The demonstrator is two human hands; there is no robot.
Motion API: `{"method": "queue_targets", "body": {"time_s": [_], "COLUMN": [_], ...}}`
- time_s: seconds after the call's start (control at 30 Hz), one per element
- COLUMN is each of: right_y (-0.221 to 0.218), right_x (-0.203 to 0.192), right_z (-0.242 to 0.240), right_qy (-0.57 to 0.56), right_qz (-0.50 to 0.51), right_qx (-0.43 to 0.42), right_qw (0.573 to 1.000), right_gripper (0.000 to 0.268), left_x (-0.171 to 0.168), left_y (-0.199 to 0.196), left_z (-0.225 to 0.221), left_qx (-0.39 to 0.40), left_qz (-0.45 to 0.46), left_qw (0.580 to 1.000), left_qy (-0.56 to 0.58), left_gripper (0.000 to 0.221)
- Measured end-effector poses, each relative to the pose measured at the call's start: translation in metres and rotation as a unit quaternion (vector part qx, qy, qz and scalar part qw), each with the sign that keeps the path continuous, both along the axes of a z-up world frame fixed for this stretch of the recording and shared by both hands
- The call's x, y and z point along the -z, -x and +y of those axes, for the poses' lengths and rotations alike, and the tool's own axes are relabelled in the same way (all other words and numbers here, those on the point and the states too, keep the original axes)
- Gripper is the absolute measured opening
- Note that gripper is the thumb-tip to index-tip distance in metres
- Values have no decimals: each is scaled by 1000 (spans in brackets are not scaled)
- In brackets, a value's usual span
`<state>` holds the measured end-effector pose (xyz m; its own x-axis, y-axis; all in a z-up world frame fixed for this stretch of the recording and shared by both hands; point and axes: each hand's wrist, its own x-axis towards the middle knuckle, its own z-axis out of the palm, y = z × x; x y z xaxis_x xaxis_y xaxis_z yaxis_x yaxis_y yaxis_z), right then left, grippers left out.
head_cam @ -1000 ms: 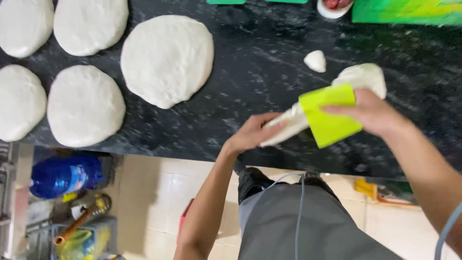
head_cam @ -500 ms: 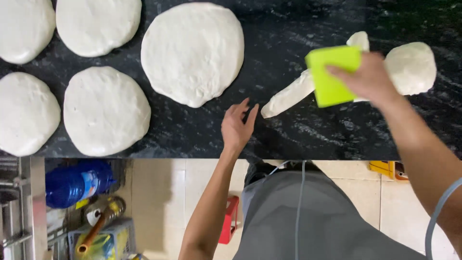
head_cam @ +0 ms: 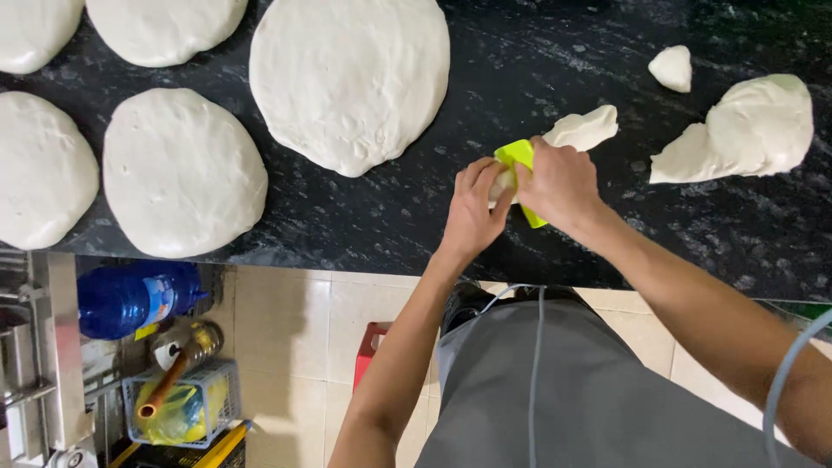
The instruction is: The recorder is flattening large dough portions, cutting them into smaller pieces using a bench scraper, and weighing them on a scale in a bakery production area.
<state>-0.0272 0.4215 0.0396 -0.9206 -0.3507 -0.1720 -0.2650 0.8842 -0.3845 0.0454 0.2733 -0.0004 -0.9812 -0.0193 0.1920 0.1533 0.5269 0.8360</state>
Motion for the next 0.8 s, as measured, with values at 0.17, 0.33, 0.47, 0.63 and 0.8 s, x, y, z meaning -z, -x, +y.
{"method": "queue_targets", "body": {"time_s": [0.17,0.33,0.47,0.63,0.8], "right_y": [5,40,43,36,48], "right_x": [16,-26,-35,-37,-31], "right_z": [-19,42,74,77,83], "right_qy": [64,120,189,177,182], "right_qz": [-173,-46,8,-101,-42], "right_qx": [38,34,-18,45,-6], "right_qw": [982,991,982,978,982], "right_gripper": [50,45,37,41,43], "left_x": [26,19,14,32,19], "left_y": [2,-46,-50,16,-47], "left_z": [-2,34,-9,3,15], "left_qx": [-61,-114,-90,-185,-97], "left_qz": [-16,100,139,1,130], "left_qw": [991,951,948,964,969], "left_qy": [120,268,272,189,184], "left_gripper": [20,19,20,18,16]}}
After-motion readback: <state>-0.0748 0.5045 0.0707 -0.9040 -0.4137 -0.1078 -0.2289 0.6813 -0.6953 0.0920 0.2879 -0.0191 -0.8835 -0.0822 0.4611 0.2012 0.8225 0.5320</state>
